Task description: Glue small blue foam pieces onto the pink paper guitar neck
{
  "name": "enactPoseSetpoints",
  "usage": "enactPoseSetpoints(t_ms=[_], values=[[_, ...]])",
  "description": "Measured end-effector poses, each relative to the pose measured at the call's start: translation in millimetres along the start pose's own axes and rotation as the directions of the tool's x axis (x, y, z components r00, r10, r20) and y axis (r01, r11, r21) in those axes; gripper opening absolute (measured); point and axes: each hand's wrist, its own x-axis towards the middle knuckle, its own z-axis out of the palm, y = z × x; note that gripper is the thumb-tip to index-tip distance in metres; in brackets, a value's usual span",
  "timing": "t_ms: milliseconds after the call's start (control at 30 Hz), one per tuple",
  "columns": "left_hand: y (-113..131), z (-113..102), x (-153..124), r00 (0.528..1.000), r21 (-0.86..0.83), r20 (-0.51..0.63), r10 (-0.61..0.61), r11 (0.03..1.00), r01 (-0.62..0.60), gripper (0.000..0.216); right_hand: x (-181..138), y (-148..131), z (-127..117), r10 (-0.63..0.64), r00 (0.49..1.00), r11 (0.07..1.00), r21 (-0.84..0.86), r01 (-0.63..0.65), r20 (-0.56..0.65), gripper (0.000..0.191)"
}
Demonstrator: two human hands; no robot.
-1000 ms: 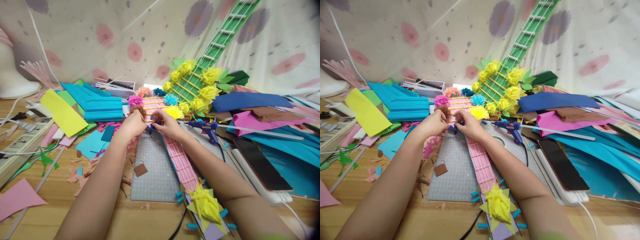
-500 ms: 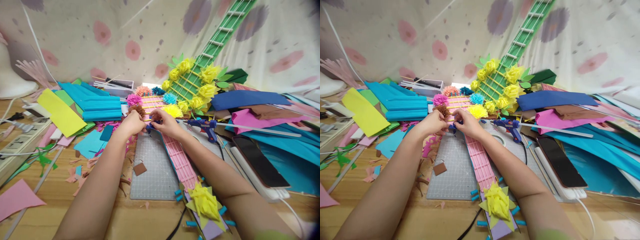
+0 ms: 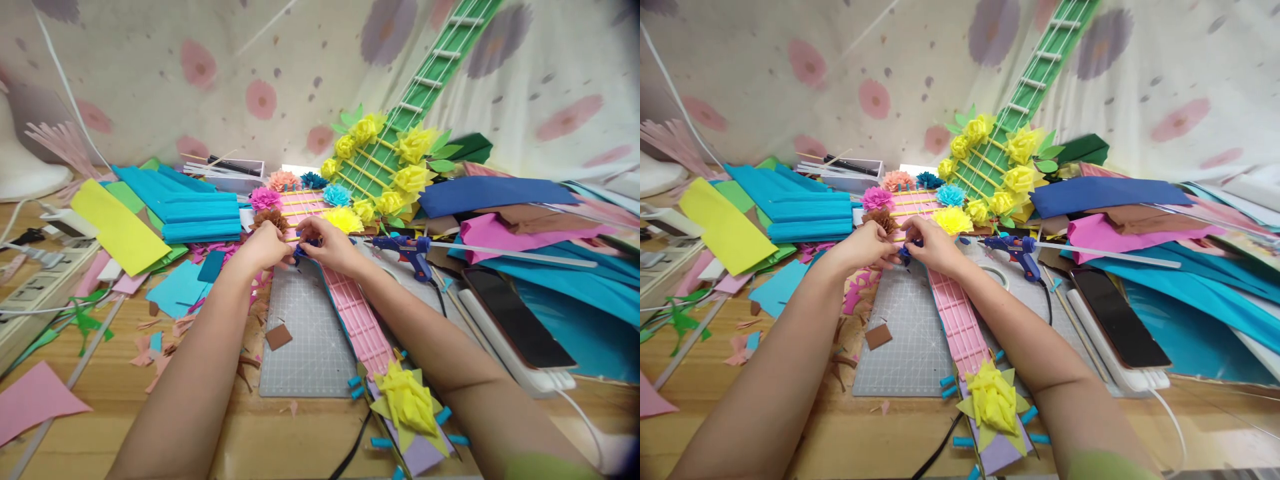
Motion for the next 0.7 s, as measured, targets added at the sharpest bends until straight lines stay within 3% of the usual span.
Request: enactPoseSetpoints(t_ms=[300, 700], values=[[4.2, 0.0, -2.0, 0.996, -0.088, 0.083, -0.017, 0.996, 0.024, 0.013, 0.3, -1.2, -0.9, 0.008, 1.0, 1.0, 0.001, -0.008, -0.004, 0.023], [10.0, 1.4, -9.4, 0.996, -0.173, 0.079, -0.049, 0.983, 0.062, 0.006, 0.3, 0.4, -0.3, 0.002, 1.0, 1.0, -0.002, -0.002, -0.002, 0.023]])
